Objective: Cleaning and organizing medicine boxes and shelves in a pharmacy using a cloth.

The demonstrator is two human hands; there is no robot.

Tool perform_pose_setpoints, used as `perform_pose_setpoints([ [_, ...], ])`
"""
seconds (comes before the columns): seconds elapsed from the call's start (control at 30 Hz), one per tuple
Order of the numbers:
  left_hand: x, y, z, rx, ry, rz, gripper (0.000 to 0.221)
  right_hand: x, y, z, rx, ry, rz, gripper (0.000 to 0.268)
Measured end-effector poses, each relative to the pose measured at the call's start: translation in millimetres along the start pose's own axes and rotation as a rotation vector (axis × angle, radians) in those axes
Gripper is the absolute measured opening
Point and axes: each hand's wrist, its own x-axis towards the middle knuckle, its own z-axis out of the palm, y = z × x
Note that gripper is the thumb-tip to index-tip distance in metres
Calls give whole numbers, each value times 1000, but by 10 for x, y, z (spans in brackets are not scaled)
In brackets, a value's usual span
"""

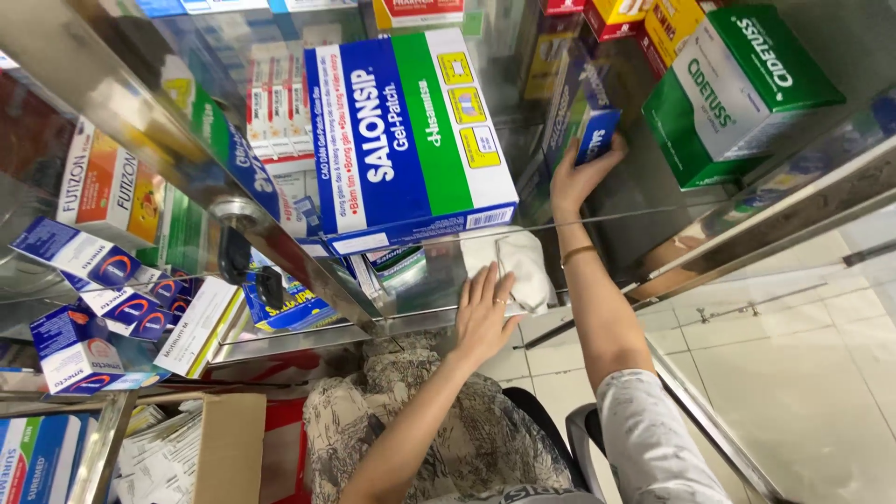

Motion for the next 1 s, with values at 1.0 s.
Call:
perform_pose_setpoints([
  [1.0, -26, -54, -55, 72, -63, 29, 89, -181, -220, -87, -460, -854, -166, 59],
])
